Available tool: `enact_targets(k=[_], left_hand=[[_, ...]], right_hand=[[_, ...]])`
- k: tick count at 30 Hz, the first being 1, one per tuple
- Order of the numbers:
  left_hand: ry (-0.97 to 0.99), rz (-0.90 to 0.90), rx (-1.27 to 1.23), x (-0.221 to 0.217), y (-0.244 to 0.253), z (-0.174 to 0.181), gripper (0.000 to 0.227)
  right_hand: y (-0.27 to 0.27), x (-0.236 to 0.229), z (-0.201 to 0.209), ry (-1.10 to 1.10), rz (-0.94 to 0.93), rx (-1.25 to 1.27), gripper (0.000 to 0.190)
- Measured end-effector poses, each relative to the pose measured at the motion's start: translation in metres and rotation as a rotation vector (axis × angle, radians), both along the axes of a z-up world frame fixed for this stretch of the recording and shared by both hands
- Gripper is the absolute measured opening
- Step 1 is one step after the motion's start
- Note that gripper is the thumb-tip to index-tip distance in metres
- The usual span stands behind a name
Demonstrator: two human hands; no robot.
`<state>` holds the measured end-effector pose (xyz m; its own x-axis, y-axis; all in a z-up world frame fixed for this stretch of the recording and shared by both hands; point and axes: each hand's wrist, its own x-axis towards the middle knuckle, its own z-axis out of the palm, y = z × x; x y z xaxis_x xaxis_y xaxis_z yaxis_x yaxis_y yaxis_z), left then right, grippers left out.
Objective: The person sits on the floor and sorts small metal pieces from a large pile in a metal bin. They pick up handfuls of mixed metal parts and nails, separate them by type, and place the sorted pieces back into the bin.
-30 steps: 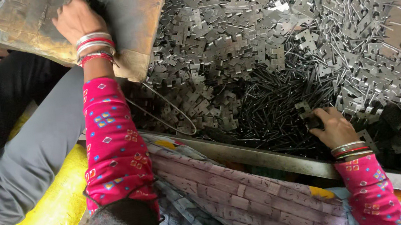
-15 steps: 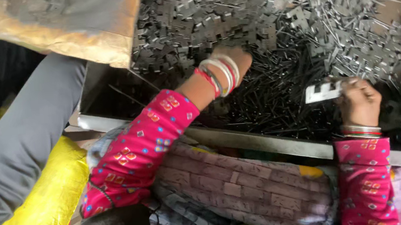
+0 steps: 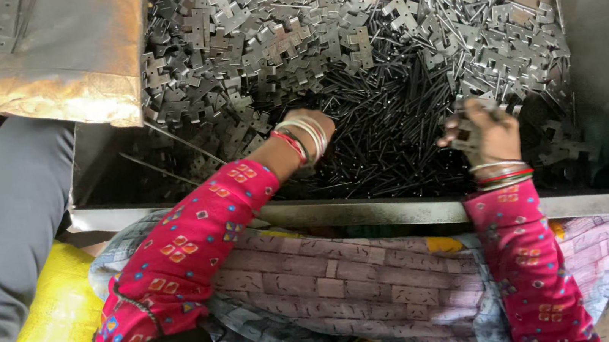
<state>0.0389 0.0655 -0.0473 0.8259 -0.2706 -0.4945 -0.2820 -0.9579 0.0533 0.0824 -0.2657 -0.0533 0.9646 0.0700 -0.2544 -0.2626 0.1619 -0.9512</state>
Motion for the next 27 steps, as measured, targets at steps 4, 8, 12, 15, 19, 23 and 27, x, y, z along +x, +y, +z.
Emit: enact_targets(k=[4,8,12,15,19,23,27], left_hand=[[-0.027,0.014,0.035,0.005,0.018,0.002,0.023],[0.167,0.0,0.166,-0.01,0.001,-0.006,0.023],[0.086,-0.156,0.13,-0.015,-0.002,-0.008,0.025],[0.159,-0.195,0.087,-0.005,0.013,0.008,0.039],[0.214,0.054,-0.302,0.013,0.025,0.046,0.028],[0.269,0.416,-0.891,0.023,0.035,0.083,0.03],[0.255,0.64,-1.45,0.034,0.045,0.086,0.033]], right_hand=[[0.049,-0.007,-0.001,-0.202,0.312,-0.364,0.022],[0.102,-0.006,-0.023,-0.687,0.528,-0.895,0.031],[0.134,-0.012,-0.04,-0.799,0.765,-1.291,0.03],[0.133,-0.013,-0.028,-0.809,0.749,-1.088,0.027],[0.108,-0.004,0.002,-0.231,0.495,-0.465,0.019],[0.079,0.01,0.01,0.036,0.125,0.16,0.017],[0.059,0.019,0.003,0.243,0.13,0.512,0.022]])
